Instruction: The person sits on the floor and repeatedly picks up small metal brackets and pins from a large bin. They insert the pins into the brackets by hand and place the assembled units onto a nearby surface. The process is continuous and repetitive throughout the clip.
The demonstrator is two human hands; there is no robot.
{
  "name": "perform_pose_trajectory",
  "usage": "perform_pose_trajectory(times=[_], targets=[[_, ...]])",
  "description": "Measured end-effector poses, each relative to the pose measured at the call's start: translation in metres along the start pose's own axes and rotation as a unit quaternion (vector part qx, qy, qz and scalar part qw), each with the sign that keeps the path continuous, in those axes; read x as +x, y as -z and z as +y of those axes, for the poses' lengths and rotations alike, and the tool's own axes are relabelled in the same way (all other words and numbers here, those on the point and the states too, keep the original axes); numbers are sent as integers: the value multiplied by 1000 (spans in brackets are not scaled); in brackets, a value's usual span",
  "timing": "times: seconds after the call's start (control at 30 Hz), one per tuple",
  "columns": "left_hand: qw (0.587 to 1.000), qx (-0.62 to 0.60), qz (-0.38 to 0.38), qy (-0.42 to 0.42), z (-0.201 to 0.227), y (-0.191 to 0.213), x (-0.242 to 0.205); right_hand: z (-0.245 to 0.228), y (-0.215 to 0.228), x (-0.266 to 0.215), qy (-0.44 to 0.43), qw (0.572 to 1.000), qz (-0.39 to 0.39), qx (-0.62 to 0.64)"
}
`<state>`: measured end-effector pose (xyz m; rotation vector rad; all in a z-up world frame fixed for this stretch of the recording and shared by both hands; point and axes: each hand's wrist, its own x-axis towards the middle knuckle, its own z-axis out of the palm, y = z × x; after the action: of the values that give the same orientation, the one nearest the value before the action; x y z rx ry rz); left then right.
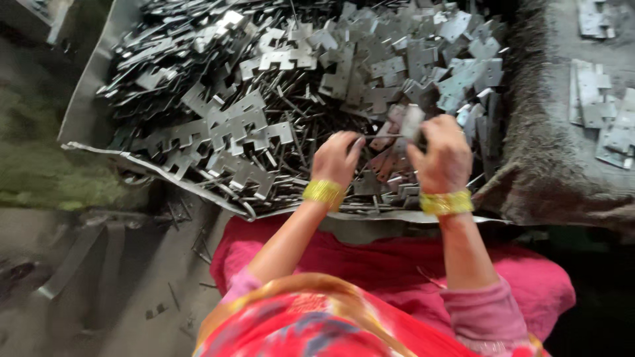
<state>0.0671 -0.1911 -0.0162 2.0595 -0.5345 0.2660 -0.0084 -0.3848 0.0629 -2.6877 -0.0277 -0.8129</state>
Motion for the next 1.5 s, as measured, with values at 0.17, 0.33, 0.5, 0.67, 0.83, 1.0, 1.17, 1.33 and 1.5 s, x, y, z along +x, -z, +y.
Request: perform_pose_trajectory(times=[0.17, 0.33, 0.5, 0.67, 0.83, 1.0, 1.17, 1.33, 1.5], targets=[[989, 129, 16, 68, 0, -105, 65, 36, 49, -36, -265, 820, 196, 468], [976, 184, 2, 114, -6, -102, 79, 66, 32, -79, -467, 508, 194, 697], [978, 185, -4, -92, -20, 9, 31, 37, -17, -118, -520, 325, 42, 789], [974, 200, -88, -54, -24, 100, -27, -16, -51, -125, -517, 375, -42, 768], [977, 130, -138, 100, -10, 111, -41, -36, -47, -116, -510, 425, -57, 746], [943, 54, -310, 112, 5, 94, -28, -23, -47, -125, -480, 440, -21, 759], [979, 101, -107, -142, 38, 69, -4, -2, -50, -126, -488, 537, 18, 688], [973, -36, -182, 135, 84, 32, 19, 8, -43, -106, -470, 486, 9, 737], [993, -44, -108, 21, 103, -24, 6, 9, -44, -97, -441, 365, 38, 819]])
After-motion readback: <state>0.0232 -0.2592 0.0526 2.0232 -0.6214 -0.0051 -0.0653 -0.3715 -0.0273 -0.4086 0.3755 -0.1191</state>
